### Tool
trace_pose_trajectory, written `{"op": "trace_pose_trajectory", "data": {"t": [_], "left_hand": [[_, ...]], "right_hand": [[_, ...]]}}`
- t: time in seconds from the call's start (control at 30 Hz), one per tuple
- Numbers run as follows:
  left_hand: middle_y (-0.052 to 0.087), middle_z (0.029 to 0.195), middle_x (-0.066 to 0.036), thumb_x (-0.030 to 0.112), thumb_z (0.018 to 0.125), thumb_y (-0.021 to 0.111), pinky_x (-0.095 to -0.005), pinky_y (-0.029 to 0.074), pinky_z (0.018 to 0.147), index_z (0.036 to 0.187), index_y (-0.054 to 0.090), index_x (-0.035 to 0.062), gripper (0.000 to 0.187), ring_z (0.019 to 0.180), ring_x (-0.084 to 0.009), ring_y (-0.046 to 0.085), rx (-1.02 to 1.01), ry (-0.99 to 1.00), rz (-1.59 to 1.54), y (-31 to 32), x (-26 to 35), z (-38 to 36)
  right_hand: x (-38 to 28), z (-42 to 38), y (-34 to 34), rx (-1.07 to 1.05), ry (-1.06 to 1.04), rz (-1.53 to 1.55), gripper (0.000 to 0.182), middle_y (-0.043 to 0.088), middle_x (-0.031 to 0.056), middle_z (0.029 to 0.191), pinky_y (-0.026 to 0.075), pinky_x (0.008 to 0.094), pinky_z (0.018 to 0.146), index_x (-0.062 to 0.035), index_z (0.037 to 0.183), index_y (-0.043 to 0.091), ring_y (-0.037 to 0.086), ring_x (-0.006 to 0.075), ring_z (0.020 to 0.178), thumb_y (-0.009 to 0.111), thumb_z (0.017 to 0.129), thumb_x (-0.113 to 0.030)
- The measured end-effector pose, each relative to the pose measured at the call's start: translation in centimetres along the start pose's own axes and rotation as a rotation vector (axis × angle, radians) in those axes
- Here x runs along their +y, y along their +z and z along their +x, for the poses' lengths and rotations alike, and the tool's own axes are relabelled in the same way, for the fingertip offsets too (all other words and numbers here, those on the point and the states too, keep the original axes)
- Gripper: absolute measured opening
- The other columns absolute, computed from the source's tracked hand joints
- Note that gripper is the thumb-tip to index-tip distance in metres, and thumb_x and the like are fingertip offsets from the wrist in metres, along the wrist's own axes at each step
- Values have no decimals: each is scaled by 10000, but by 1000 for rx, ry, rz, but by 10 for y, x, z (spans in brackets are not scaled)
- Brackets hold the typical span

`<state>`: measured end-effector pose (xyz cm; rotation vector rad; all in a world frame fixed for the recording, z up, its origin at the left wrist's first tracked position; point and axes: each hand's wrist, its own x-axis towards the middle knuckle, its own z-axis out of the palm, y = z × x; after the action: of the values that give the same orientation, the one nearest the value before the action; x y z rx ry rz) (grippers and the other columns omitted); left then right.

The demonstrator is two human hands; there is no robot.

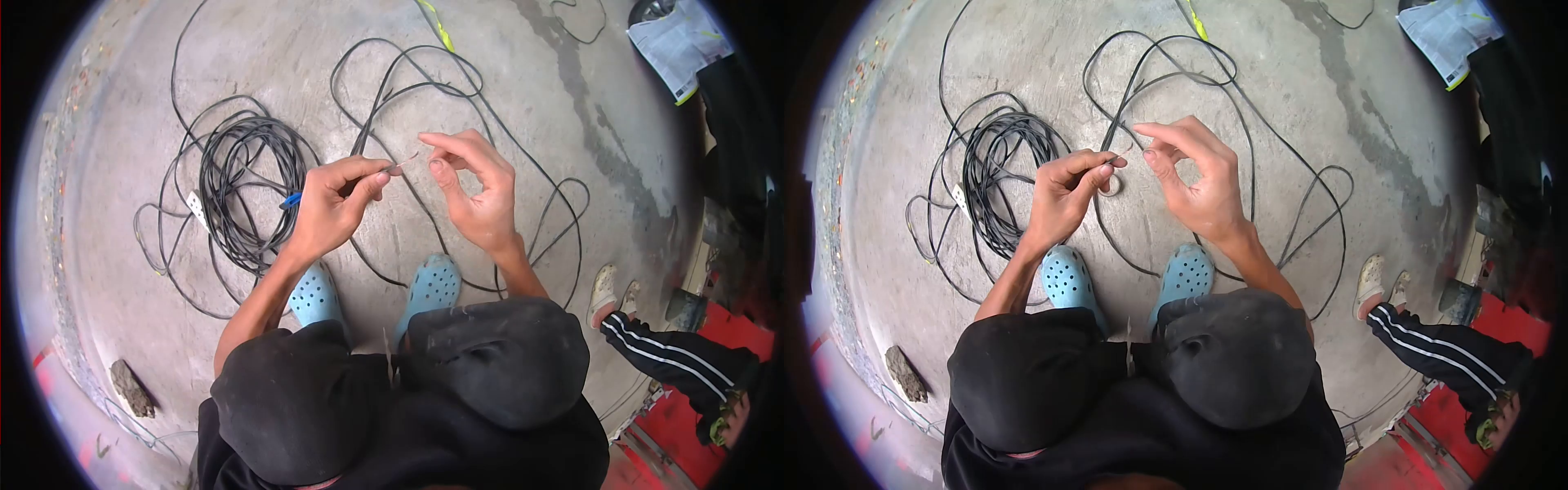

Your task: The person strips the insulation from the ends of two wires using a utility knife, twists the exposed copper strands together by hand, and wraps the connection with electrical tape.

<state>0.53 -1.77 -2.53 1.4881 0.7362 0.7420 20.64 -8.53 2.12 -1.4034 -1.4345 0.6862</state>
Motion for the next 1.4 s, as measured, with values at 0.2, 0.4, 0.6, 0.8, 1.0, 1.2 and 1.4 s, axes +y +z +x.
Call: {"op": "trace_pose_trajectory", "data": {"t": [0.2, 0.4, 0.6, 0.8, 1.0, 1.2, 1.4], "left_hand": [[631, 731, -109, 53, 891, 714, -319, 454, 512, 979, 742, 18, 99, 567, -218, 579, -113, 229, 439, -10, 30, 2], [703, 814, -99, -2, 882, 711, -283, 483, 571, 1020, 728, -10, 140, 652, -138, 632, -153, 315, 404, -21, 32, 4], [717, 813, -86, 17, 900, 712, -241, 496, 602, 960, 722, -23, 73, 701, -82, 630, -279, 79, 301, -23, 43, 7], [730, 845, -83, 24, 899, 717, -253, 509, 637, 926, 714, -28, 59, 740, -116, 653, -284, 17, 330, -22, 37, 3], [703, 853, -73, -6, 872, 724, -259, 481, 581, 896, 711, -7, 27, 697, -134, 634, -191, 130, 274, -12, 31, -10], [699, 850, -69, -20, 862, 729, -248, 462, 542, 903, 717, 1, 48, 673, -122, 623, -233, 192, 285, -12, 30, -7], [702, 846, -66, -14, 862, 732, -253, 466, 542, 925, 732, 14, 69, 678, -124, 630, -263, 170, 284, -9, 23, -16]], "right_hand": [[-15, 22, -13, -519, 691, 83, 434, 595, 27, 641, 467, 241, 506, 1, 829, 682, 584, 90, 562, 649, 988, -402], [-16, 13, -5, -507, 552, 276, 251, 631, 16, 671, 484, 239, 544, -7, 848, 689, 596, 75, 590, 671, 975, -223], [-23, 7, -4, -420, 309, 41, 151, 664, 33, 676, 482, 236, 561, 13, 831, 681, 615, 68, 607, 748, 892, -107], [-16, 2, 0, -413, 244, -42, 138, 675, 51, 713, 514, 250, 603, 16, 885, 693, 636, 98, 639, 790, 845, -74], [-1, 0, -16, -597, 674, 514, 333, 702, 93, 877, 554, 257, 697, 28, 1145, 681, 668, 132, 777, 718, 954, -242], [5, -5, -15, -770, 737, 570, 315, 712, 87, 813, 555, 266, 646, 55, 1053, 726, 659, 120, 691, 698, 970, -247], [-14, -20, -5, -586, 575, 63, 223, 720, 100, 748, 543, 269, 572, 39, 930, 765, 673, 121, 639, 793, 883, -177]]}}
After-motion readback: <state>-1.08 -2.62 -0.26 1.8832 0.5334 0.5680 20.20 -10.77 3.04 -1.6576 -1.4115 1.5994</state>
